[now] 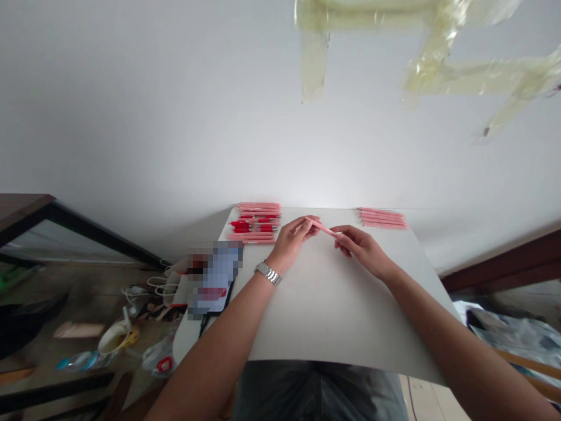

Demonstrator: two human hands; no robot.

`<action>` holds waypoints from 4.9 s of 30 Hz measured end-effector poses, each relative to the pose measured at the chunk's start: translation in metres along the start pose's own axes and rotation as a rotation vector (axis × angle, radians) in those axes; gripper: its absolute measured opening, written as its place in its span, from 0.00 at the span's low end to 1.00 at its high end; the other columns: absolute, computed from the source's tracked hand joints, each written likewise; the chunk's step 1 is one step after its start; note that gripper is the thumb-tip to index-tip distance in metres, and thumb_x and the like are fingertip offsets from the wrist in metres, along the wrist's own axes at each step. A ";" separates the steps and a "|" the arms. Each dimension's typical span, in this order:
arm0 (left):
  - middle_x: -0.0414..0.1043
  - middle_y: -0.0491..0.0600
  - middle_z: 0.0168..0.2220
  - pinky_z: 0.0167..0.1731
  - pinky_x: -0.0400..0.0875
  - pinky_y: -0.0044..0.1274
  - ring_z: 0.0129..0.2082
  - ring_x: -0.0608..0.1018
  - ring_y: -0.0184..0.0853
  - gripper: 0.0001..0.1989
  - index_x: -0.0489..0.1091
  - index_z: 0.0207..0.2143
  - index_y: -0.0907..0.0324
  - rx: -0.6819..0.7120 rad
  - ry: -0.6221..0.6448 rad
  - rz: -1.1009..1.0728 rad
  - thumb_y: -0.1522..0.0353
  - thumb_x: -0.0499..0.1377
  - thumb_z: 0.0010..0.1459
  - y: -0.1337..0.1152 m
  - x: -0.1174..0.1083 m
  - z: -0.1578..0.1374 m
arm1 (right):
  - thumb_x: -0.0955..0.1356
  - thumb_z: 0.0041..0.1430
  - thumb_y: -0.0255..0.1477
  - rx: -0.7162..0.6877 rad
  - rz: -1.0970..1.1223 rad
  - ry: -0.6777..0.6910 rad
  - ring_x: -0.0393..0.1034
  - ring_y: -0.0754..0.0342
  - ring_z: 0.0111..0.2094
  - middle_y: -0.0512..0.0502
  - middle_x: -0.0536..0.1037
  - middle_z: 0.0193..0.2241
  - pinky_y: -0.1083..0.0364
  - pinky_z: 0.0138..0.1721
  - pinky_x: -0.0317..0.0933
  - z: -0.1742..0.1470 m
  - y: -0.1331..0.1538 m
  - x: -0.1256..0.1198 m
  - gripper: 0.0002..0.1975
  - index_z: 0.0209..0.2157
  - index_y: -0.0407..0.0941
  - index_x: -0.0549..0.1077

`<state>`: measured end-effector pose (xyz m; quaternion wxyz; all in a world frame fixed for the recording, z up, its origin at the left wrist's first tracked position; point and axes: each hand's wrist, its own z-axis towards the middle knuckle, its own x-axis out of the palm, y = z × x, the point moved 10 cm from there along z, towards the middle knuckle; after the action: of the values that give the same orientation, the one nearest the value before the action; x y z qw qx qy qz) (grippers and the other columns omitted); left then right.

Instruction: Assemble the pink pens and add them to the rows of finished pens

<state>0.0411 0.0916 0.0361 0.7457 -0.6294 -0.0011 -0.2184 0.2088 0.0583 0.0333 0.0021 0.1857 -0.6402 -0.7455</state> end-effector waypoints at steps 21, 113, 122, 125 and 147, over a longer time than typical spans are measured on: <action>0.80 0.55 0.44 0.53 0.76 0.33 0.42 0.81 0.36 0.21 0.82 0.41 0.61 -0.107 -0.013 0.054 0.52 0.64 0.62 0.022 -0.005 0.001 | 0.62 0.70 0.47 -0.114 -0.462 -0.074 0.59 0.55 0.25 0.52 0.69 0.23 0.55 0.28 0.54 -0.002 0.012 0.009 0.20 0.35 0.47 0.73; 0.81 0.57 0.46 0.56 0.75 0.37 0.47 0.83 0.42 0.22 0.78 0.47 0.62 -0.155 0.033 -0.052 0.53 0.65 0.61 0.024 0.007 -0.004 | 0.66 0.67 0.33 -0.192 -0.632 -0.150 0.74 0.52 0.30 0.47 0.81 0.36 0.55 0.32 0.62 -0.004 0.014 0.004 0.08 0.47 0.49 0.70; 0.80 0.58 0.48 0.56 0.74 0.36 0.46 0.83 0.41 0.21 0.79 0.44 0.62 -0.144 0.033 -0.049 0.53 0.65 0.61 0.022 0.007 -0.004 | 0.58 0.75 0.36 -0.275 -0.653 -0.104 0.76 0.49 0.37 0.41 0.80 0.40 0.52 0.38 0.65 -0.004 0.027 0.010 0.16 0.50 0.47 0.74; 0.81 0.58 0.45 0.56 0.74 0.38 0.46 0.83 0.41 0.22 0.77 0.47 0.62 -0.156 0.033 -0.062 0.53 0.65 0.62 0.024 0.007 -0.004 | 0.61 0.73 0.37 -0.256 -0.636 -0.138 0.74 0.51 0.33 0.43 0.80 0.38 0.54 0.35 0.64 -0.004 0.023 0.006 0.13 0.47 0.47 0.74; 0.80 0.55 0.44 0.53 0.75 0.34 0.44 0.83 0.39 0.21 0.77 0.45 0.61 -0.159 -0.033 -0.102 0.53 0.66 0.60 0.023 -0.001 -0.002 | 0.64 0.70 0.34 -0.213 -0.594 -0.153 0.74 0.52 0.33 0.45 0.80 0.39 0.54 0.34 0.66 -0.002 0.017 0.003 0.10 0.48 0.48 0.71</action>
<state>0.0473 0.0926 0.0136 0.6812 -0.6892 -0.0280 -0.2453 0.2031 0.0523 0.0483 -0.2440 0.3065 -0.4748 -0.7881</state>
